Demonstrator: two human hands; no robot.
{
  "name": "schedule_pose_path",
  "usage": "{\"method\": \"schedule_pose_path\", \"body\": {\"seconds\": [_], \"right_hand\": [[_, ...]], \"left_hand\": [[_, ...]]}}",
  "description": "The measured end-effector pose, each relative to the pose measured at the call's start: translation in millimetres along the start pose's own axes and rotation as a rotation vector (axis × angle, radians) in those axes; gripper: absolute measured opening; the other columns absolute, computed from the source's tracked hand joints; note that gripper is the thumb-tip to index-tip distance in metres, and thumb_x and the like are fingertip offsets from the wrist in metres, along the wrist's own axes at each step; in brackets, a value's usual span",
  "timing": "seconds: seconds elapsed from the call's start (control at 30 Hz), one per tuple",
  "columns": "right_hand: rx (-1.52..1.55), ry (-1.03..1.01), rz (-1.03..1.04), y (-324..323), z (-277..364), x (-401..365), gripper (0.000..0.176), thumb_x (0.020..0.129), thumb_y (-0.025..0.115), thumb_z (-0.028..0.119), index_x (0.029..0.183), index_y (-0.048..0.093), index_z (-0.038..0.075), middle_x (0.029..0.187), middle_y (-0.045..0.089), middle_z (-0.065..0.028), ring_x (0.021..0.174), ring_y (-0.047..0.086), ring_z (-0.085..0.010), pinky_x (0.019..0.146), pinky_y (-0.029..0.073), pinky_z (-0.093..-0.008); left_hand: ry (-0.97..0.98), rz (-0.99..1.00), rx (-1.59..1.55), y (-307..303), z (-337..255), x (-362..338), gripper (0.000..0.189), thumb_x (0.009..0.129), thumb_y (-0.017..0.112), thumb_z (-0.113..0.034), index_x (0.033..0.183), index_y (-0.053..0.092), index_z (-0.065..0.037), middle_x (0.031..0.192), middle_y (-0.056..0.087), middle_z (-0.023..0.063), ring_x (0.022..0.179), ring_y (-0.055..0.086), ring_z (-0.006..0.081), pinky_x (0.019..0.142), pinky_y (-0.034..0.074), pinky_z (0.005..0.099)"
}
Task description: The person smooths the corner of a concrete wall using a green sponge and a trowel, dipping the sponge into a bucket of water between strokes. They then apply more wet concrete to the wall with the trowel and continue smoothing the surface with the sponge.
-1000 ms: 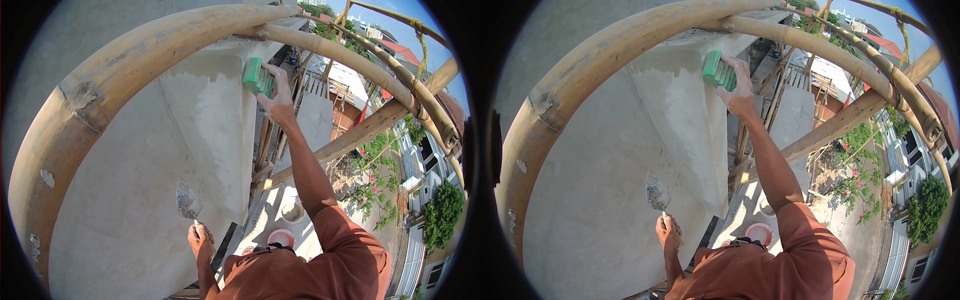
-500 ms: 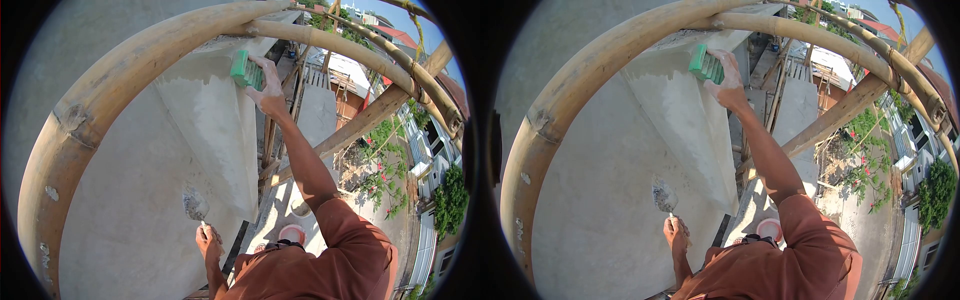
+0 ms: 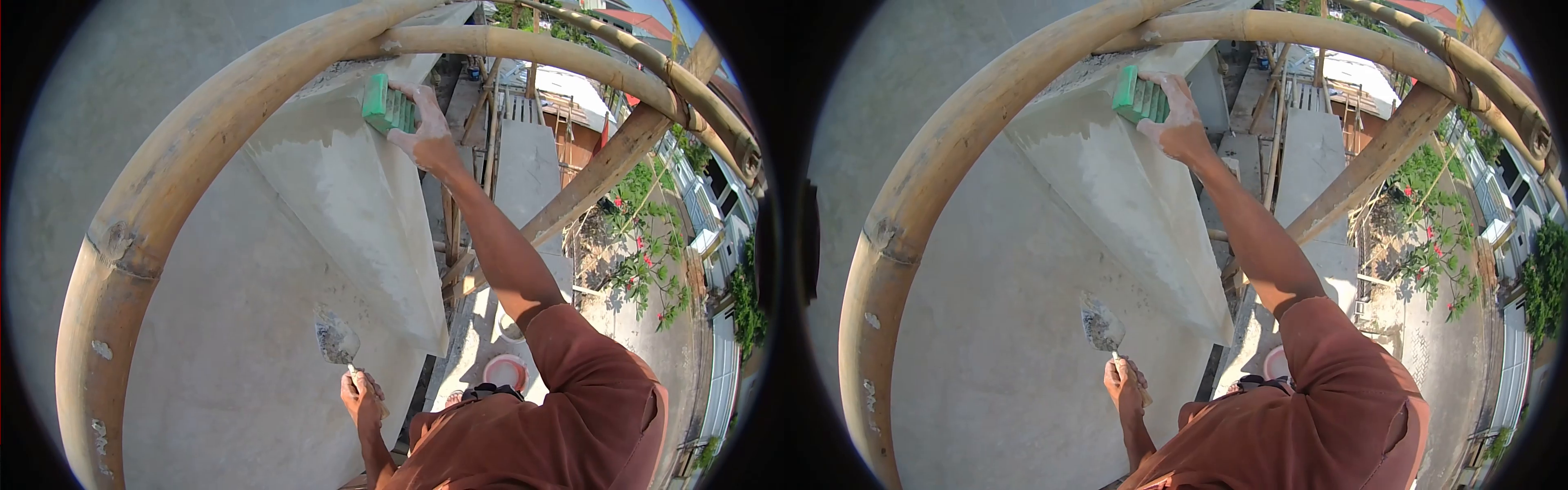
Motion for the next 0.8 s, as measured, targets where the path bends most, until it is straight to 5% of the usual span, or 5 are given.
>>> {"method": "schedule_pose_path", "body": {"seconds": [0.13, 0.33, 0.53, 0.73, 0.8], "right_hand": [[-0.028, 0.161, 0.041, -7, -30, -11, 0.07, 0.071, 0.07, 0.005, 0.138, 0.052, 0.008, 0.13, 0.053, -0.0121, 0.127, 0.051, -0.0293, 0.108, 0.041, -0.0379], [0.037, -0.017, -0.002, 2, 1, 5, 0.069, 0.07, 0.069, 0.005, 0.137, 0.053, 0.007, 0.129, 0.053, -0.0129, 0.125, 0.053, -0.0295, 0.108, 0.041, -0.0376], [-0.07, 0.206, 0.019, -10, -37, -1, 0.068, 0.07, 0.07, 0.005, 0.136, 0.054, 0.007, 0.128, 0.054, -0.0127, 0.128, 0.051, -0.0293, 0.109, 0.04, -0.0374], [0.068, 0.065, -0.063, 11, -21, 13, 0.07, 0.072, 0.071, 0.005, 0.139, 0.052, 0.009, 0.132, 0.054, -0.0116, 0.128, 0.051, -0.0297, 0.107, 0.042, -0.0394], [0.052, 0.189, -0.032, 3, -39, 12, 0.07, 0.072, 0.071, 0.004, 0.139, 0.051, 0.009, 0.133, 0.053, -0.0117, 0.128, 0.051, -0.03, 0.107, 0.042, -0.0399]], "left_hand": [[0.007, -0.031, -0.031, 4, 1, -2, 0.014, 0.103, 0.051, -0.017, 0.1, 0.052, -0.004, 0.075, 0.054, 0.0048, 0.055, 0.052, 0.012, 0.047, 0.044, 0.0275], [-0.022, -0.007, -0.01, 2, 3, 0, 0.015, 0.104, 0.051, -0.018, 0.099, 0.051, -0.004, 0.075, 0.053, 0.0047, 0.054, 0.051, 0.0118, 0.047, 0.043, 0.0275], [0.005, 0.002, -0.047, 6, -2, -4, 0.015, 0.103, 0.051, -0.018, 0.1, 0.051, -0.004, 0.075, 0.053, 0.0048, 0.054, 0.051, 0.0116, 0.047, 0.044, 0.0271], [-0.009, 0.037, -0.058, 5, 1, -1, 0.015, 0.103, 0.052, -0.018, 0.1, 0.051, -0.003, 0.077, 0.054, 0.0052, 0.055, 0.051, 0.0114, 0.048, 0.044, 0.0272], [-0.008, 0.034, -0.057, 6, -1, -2, 0.015, 0.103, 0.052, -0.018, 0.1, 0.051, -0.003, 0.076, 0.053, 0.0051, 0.055, 0.051, 0.0114, 0.048, 0.044, 0.0272]]}}
Point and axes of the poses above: each hand's wrist, its own x-axis towards the middle knuckle, its own y-axis out of the palm, z = x × y, the point moved 4 cm from there along x, towards the middle knuckle
